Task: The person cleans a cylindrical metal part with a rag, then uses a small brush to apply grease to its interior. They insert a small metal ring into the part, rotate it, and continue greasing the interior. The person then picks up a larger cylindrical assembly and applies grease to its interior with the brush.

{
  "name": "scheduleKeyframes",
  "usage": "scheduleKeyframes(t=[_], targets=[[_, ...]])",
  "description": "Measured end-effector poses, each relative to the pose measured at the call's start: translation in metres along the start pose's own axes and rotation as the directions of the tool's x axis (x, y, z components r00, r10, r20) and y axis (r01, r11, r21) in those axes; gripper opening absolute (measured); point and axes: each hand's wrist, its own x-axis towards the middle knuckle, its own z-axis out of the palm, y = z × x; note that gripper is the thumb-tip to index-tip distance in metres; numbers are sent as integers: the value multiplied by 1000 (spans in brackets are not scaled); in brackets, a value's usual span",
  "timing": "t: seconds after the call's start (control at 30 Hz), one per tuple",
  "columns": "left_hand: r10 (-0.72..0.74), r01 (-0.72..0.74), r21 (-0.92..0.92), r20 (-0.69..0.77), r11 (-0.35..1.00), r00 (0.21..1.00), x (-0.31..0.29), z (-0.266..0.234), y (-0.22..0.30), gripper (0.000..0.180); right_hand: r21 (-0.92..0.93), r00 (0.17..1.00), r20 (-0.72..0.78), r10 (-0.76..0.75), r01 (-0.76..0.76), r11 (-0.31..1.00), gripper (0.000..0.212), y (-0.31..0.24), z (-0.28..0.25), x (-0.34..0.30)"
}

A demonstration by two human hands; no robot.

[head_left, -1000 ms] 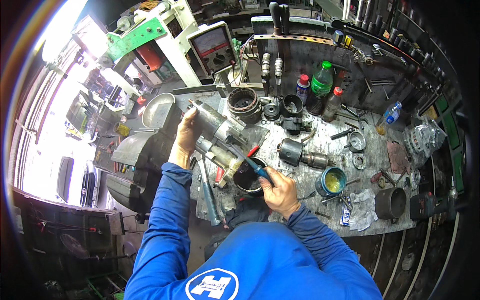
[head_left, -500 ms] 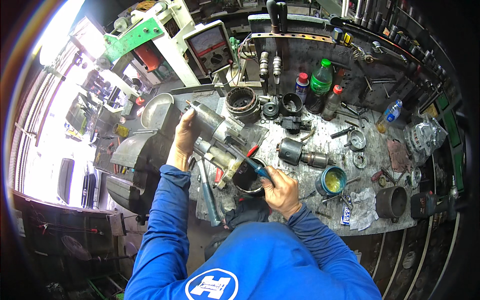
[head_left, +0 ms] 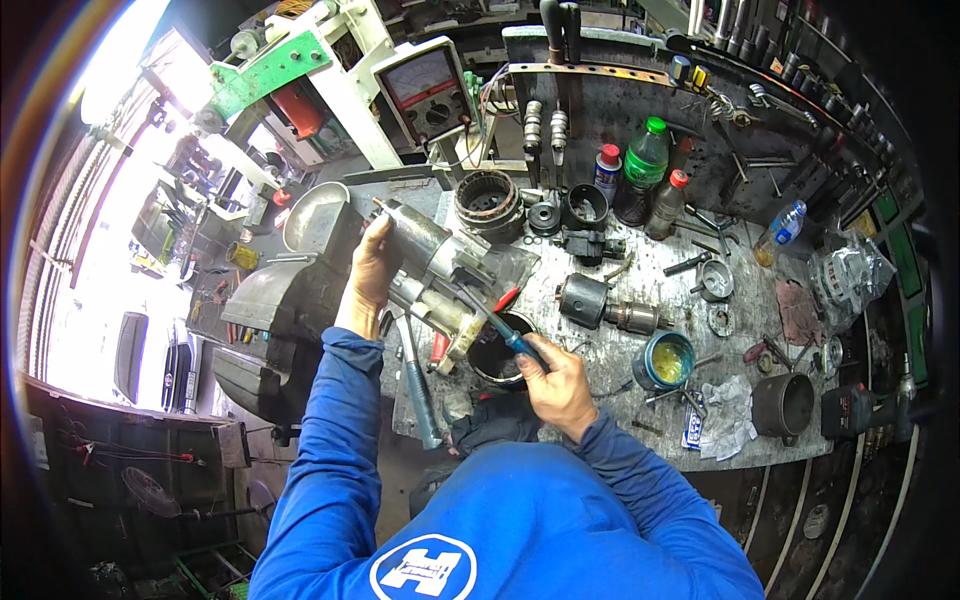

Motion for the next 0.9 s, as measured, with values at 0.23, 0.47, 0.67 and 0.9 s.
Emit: scheduleKeyframes(t=[0.23, 0.47, 0.67, 0.9], targets=[[50, -48, -33, 47, 998, 998, -2, -3, -2, 37, 595, 678, 653, 337, -735, 325, 32, 22, -15, 6], [27, -26, -28, 36, 999, 999, -6, 3, 0, 35, -292, 980, -75, -185, 156, 944, 30, 4, -6, 5], [39, -38, 23, -13, 999, 999, -10, 5, 0, 42, 139, 941, 186, 284, -311, 940, 34, -7, -15, 10], [20, -20, -2, 8, 1000, 1000, -7, 1, -1, 42, 552, 724, 530, 442, -690, 468, 33, 4, -19, 13]])
